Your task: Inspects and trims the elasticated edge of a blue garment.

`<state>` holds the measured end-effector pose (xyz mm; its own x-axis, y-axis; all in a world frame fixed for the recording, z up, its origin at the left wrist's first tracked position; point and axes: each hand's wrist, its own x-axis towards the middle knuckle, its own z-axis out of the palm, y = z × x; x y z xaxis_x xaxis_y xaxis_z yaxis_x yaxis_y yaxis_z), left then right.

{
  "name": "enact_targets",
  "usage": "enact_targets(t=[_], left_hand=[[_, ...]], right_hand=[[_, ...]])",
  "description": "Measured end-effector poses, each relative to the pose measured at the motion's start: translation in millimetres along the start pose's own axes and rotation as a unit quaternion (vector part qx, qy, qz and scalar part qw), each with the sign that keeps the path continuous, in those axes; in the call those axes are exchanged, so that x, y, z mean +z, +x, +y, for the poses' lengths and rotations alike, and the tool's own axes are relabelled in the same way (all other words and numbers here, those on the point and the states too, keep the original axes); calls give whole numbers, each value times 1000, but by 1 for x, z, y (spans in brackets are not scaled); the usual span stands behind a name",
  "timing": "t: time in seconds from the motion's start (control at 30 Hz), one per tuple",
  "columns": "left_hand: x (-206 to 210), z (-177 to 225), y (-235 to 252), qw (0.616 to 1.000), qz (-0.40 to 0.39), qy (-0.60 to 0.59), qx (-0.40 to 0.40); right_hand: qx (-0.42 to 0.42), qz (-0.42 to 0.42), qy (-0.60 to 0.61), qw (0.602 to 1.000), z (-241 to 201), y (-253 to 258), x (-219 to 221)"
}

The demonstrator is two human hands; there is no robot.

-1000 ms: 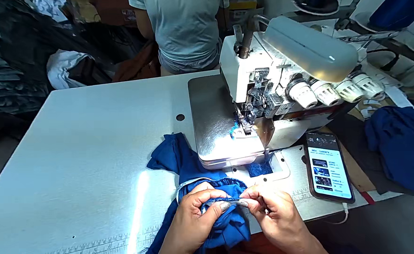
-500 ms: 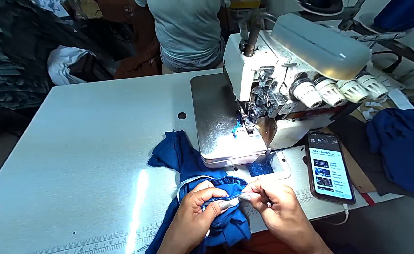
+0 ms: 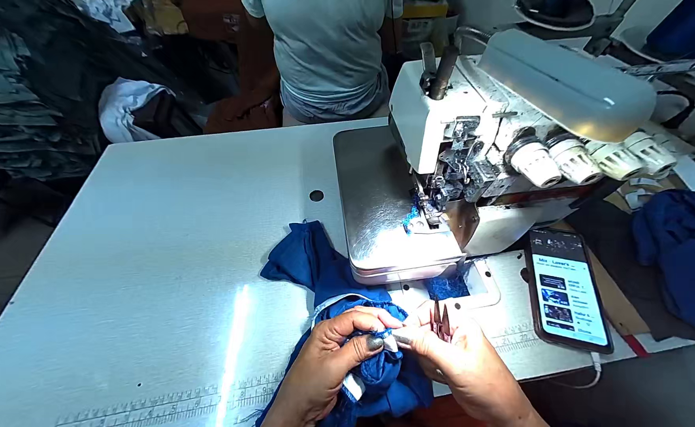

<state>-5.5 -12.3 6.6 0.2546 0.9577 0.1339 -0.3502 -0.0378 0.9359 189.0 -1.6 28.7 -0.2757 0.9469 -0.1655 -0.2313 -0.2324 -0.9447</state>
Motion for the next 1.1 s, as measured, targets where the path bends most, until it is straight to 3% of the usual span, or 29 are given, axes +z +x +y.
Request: enact_targets(t=[0.17, 0.37, 0.5, 0.6, 0.67, 0.73, 0.83, 0.93, 1.1], left_hand=[[0, -2, 0, 1000, -15, 0, 13], [-2, -3, 0, 999, -33, 5, 30], [0, -4, 0, 1000, -5, 8, 30], [3, -3, 0, 999, 36, 8, 11], [5, -2, -1, 998, 59, 25, 1], [6, -2, -1, 997, 69, 43, 1], [6, -2, -1, 996, 72, 50, 4], [6, -2, -1, 996, 73, 56, 3], [6, -2, -1, 995, 74, 65, 6]], right_hand=[[-7, -2, 12, 1000, 3, -2, 1], [116, -81, 151, 978, 1, 1, -4], [137, -86, 166, 973, -1, 3, -5], [74, -26, 110, 991, 3, -1, -2], [-9, 27, -14, 1000, 6, -8, 1], [-118, 38, -152, 981, 9, -16, -1], [-237, 37, -323, 916, 6, -26, -4], [-271, 41, -410, 870, 0, -32, -2], [-283, 40, -429, 857, 0, -32, 0]])
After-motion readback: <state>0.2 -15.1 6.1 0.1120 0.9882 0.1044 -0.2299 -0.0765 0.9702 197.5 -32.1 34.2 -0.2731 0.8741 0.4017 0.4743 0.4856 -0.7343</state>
